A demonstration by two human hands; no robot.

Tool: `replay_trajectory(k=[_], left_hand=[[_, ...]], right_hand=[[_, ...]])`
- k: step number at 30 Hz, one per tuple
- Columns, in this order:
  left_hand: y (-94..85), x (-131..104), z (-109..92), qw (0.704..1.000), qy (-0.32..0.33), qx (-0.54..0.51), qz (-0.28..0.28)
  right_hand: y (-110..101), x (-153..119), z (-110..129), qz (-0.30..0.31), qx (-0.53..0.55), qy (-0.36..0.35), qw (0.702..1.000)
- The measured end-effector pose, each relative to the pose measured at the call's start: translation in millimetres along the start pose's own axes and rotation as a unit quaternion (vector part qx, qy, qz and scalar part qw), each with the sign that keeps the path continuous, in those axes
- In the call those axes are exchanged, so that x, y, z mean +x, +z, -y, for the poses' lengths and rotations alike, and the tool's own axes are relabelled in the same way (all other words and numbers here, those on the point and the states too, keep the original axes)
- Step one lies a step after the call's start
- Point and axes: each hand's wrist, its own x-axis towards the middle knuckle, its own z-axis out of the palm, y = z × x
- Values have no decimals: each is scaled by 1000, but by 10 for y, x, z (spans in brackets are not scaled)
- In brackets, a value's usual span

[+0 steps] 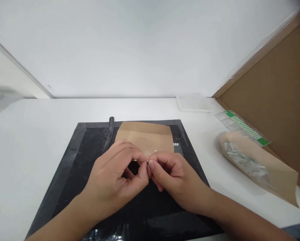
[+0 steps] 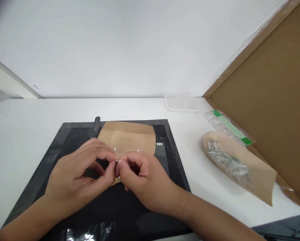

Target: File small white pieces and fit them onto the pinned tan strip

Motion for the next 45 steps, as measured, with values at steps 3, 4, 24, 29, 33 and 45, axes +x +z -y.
replay_trajectory(k=[3,4,24,29,33,45], left_hand=[[-10,1,-19,1000,-8,-5,3],[-14,3,-24,1000,-11,-6,6],[-33,28,-31,996,-63,-54,21],[-25,7,-13,998,-52,-39,13],[-28,8,-9,1000,-21,-17,3],[-77,77,-23,999,12,12,35]], right_hand=[[-4,11,-11,11,33,5,999],[-4,15,-15,14,46,6,999],[-64,29,-30,71,207,55,974],[-27,14,18,31,140,43,989],[14,-5,31,10,90,47,995],[16,-17,-1,-3,36,44,998]])
